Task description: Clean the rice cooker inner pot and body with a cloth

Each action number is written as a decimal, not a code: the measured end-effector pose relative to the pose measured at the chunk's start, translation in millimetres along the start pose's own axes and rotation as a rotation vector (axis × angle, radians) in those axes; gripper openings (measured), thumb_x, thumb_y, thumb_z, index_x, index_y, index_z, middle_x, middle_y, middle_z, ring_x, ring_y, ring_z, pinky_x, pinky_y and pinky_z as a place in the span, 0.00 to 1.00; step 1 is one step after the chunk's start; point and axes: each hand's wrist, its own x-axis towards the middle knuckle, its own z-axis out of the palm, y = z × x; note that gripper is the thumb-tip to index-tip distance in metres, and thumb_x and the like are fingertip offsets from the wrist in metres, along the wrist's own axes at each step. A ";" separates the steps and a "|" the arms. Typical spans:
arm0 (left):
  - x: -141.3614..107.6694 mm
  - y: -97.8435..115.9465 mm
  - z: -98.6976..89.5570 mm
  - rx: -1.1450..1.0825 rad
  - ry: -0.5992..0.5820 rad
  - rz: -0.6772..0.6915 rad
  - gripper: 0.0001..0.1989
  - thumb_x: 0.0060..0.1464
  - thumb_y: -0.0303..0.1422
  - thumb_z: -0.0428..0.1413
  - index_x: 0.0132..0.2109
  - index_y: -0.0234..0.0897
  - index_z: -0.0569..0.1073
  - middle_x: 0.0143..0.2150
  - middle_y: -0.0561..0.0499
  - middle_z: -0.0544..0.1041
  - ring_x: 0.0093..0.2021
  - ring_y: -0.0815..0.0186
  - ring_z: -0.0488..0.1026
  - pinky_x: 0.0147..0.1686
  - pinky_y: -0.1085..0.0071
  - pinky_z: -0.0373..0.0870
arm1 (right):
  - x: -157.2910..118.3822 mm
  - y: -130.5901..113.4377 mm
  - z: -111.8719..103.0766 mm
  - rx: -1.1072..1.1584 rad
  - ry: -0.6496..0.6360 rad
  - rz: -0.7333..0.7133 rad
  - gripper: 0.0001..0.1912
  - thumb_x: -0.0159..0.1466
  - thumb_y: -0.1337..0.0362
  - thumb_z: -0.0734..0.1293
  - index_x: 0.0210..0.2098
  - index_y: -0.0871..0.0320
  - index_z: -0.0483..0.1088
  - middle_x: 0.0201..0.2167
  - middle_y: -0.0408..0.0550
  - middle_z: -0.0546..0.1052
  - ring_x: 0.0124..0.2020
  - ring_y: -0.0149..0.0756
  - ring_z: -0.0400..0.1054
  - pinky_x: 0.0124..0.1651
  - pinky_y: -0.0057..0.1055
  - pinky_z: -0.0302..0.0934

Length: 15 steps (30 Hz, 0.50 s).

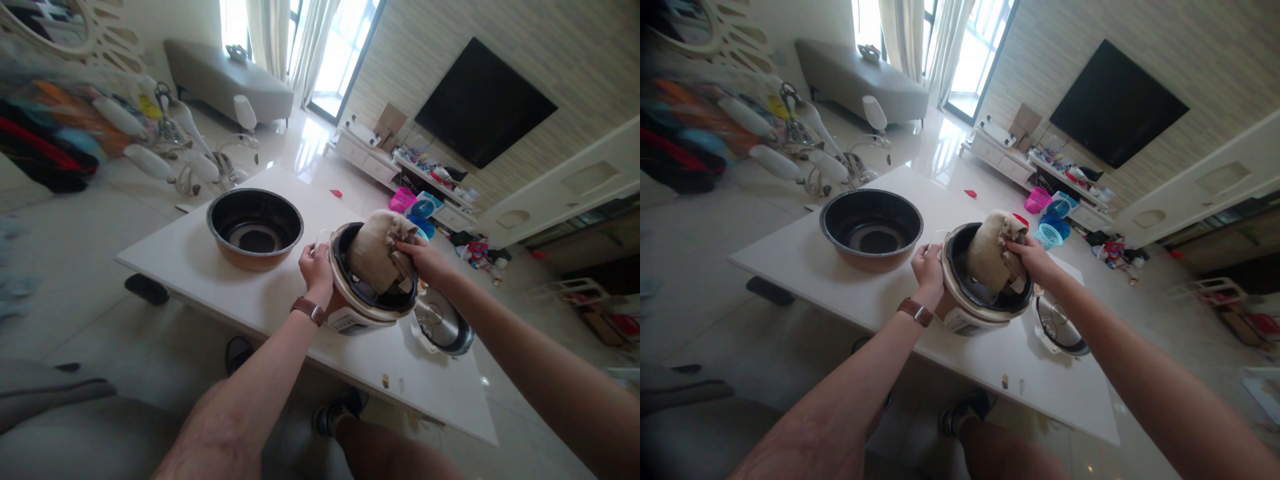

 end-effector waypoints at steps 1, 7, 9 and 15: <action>0.4 -0.6 -0.1 0.003 0.002 0.002 0.12 0.48 0.40 0.62 0.35 0.36 0.75 0.29 0.54 0.75 0.29 0.68 0.68 0.34 0.70 0.64 | 3.8 2.3 -3.3 -0.021 0.073 -0.023 0.22 0.71 0.60 0.59 0.63 0.55 0.63 0.58 0.58 0.79 0.56 0.46 0.76 0.59 0.42 0.73; 0.5 -0.3 0.5 0.003 0.007 0.013 0.11 0.49 0.40 0.61 0.35 0.36 0.75 0.30 0.53 0.76 0.31 0.67 0.69 0.35 0.70 0.65 | 13.2 5.5 14.8 -0.275 -0.036 -0.121 0.20 0.66 0.61 0.67 0.56 0.56 0.73 0.54 0.54 0.82 0.54 0.51 0.74 0.64 0.44 0.66; -0.2 0.8 0.6 -0.010 0.004 0.003 0.11 0.49 0.39 0.61 0.35 0.36 0.75 0.30 0.53 0.77 0.31 0.67 0.70 0.35 0.70 0.65 | 13.3 5.1 33.3 -0.469 -0.253 -0.125 0.19 0.65 0.64 0.66 0.56 0.55 0.75 0.51 0.51 0.83 0.51 0.48 0.76 0.59 0.39 0.68; 0.3 -0.3 -1.0 -0.014 -0.021 -0.024 0.12 0.49 0.39 0.62 0.38 0.36 0.76 0.31 0.52 0.77 0.31 0.66 0.71 0.36 0.70 0.67 | 22.5 7.3 63.2 -0.770 -0.504 -0.062 0.12 0.66 0.66 0.66 0.45 0.57 0.79 0.47 0.52 0.84 0.44 0.42 0.78 0.46 0.28 0.68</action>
